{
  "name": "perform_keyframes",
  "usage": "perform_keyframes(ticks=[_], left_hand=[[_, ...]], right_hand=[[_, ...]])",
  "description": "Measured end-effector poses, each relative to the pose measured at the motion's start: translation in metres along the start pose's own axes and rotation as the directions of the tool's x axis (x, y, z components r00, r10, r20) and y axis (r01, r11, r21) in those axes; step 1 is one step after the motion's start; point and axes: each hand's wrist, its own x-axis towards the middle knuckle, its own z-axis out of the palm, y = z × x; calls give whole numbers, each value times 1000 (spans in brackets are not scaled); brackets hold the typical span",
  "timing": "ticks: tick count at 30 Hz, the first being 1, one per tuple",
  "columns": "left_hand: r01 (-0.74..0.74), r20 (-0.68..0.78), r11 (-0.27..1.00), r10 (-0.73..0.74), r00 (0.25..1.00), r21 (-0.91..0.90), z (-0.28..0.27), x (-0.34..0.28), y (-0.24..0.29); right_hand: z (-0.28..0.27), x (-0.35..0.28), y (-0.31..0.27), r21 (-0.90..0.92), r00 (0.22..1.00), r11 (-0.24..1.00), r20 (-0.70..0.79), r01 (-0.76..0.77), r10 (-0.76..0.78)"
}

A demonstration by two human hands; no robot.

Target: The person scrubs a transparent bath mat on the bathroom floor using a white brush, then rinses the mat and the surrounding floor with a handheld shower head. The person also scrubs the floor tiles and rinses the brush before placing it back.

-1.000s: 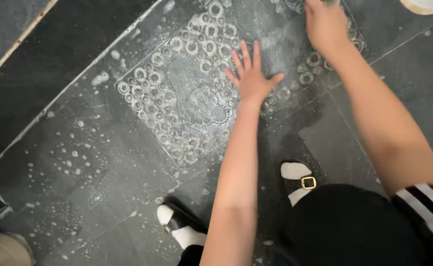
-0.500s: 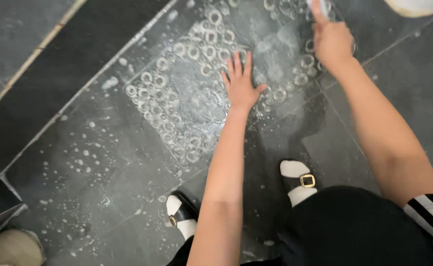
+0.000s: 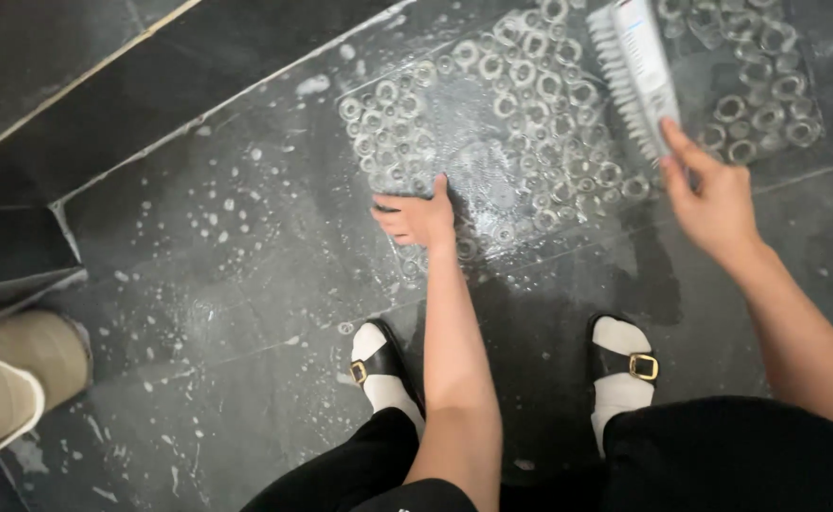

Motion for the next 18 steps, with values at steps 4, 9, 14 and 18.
perform_keyframes(ticks=[4, 9, 14, 18], left_hand=[[110, -103, 994, -108, 989, 13, -2, 16, -5], [189, -14, 972, -189, 982, 140, -15, 35, -10], [155, -33, 987, -154, 988, 48, -6, 63, -31], [184, 76, 983, -185, 980, 25, -19, 71, -25]], right_hand=[[12, 2, -15, 54, 992, 997, 117, -51, 44], [30, -3, -17, 43, 977, 997, 202, -70, 60], [47, -4, -14, 23, 965, 998, 255, -62, 54], [54, -8, -8, 36, 963, 998, 267, -47, 36]])
